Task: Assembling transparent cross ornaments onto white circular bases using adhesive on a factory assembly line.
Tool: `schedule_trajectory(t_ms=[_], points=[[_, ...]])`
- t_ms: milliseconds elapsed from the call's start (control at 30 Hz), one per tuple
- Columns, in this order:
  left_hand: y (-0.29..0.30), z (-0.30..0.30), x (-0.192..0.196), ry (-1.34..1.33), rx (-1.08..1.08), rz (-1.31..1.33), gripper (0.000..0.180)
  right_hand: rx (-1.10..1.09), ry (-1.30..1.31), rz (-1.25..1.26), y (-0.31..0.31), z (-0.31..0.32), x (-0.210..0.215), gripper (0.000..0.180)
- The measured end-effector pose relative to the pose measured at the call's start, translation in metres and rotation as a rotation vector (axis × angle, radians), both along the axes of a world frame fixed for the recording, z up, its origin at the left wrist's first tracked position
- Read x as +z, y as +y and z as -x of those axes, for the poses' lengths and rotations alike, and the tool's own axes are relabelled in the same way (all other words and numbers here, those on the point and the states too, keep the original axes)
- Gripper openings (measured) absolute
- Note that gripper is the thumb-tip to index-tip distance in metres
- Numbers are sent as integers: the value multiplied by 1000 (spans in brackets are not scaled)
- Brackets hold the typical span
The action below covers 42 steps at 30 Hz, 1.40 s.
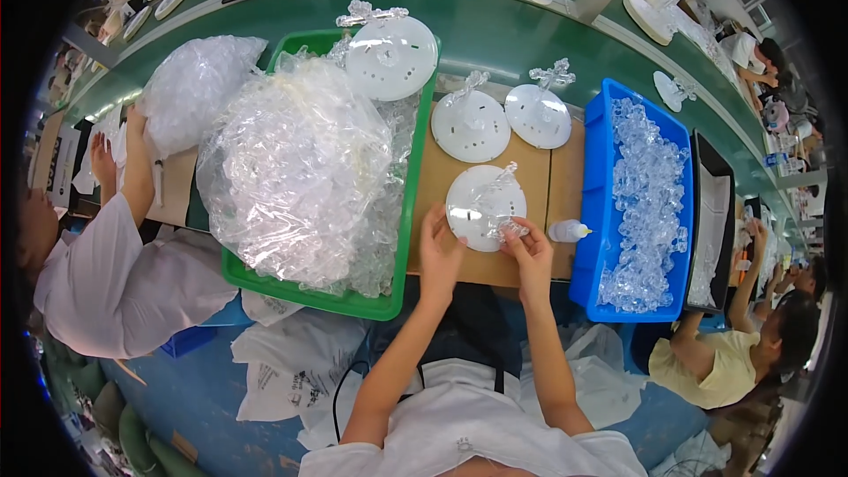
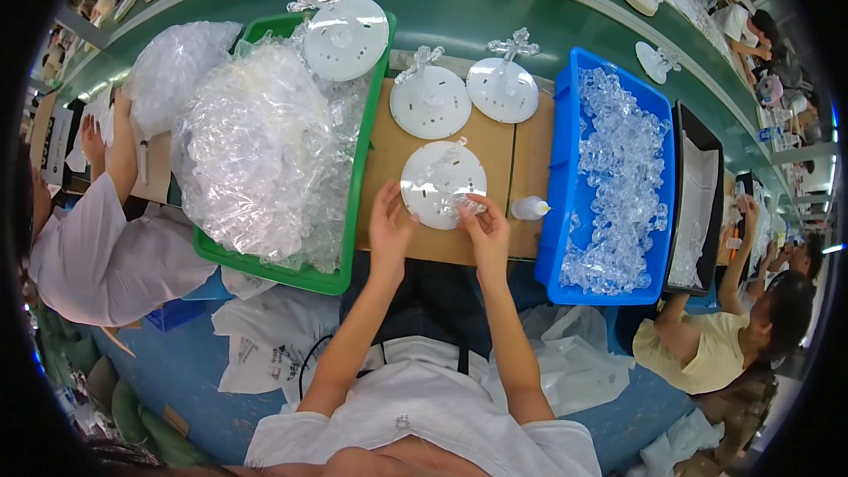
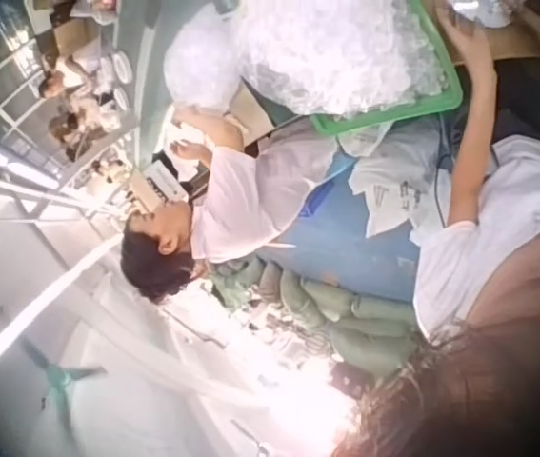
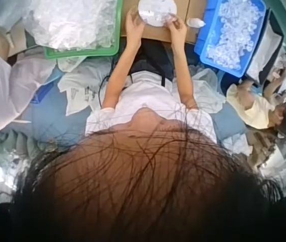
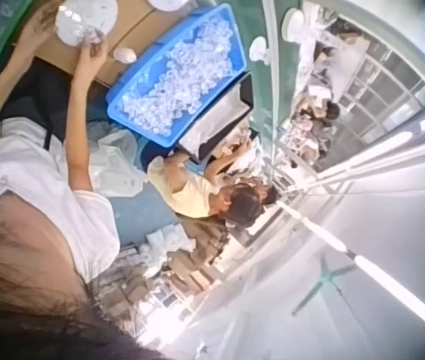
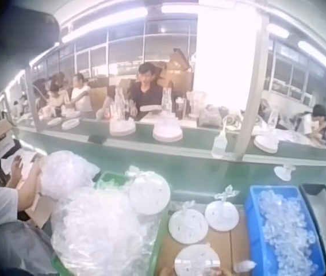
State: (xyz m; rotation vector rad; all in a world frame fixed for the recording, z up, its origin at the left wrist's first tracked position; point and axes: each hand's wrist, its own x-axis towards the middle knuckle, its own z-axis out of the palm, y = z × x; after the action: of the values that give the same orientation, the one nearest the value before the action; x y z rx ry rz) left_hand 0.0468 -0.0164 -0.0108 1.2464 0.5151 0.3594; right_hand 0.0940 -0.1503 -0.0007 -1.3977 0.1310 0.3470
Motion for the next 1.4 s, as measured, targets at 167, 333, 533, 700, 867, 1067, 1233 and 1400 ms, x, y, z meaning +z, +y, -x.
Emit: schedule_trajectory(t_ms=[167, 333, 533, 700, 867, 1067, 1233, 1400], points=[[7, 5, 12, -80, -142, 489, 64, 74, 81, -104, -11, 0, 7, 30], [-11, 16, 28, -137, -122, 502, 66, 54, -13, -66, -8, 5, 22, 32], [-18, 28, 32, -105, -158, 437, 50, 66, -170, 20, -1, 13, 41, 32], [-20, 33, 31, -132, -164, 355, 45, 120, -224, 66, -8, 9, 43, 32], [-20, 35, 28, -135, -175, 234, 44, 179, -197, 73, -10, 8, 51, 33], [-21, 35, 25, -113, -133, 169, 42, 173, -300, 294, -5, 11, 55, 30], [-12, 38, 28, -131, -139, 304, 39, 127, -166, 111, -4, 10, 49, 31], [-7, 34, 38, -241, -176, 211, 38, 66, -144, 28, -3, 14, 58, 32]])
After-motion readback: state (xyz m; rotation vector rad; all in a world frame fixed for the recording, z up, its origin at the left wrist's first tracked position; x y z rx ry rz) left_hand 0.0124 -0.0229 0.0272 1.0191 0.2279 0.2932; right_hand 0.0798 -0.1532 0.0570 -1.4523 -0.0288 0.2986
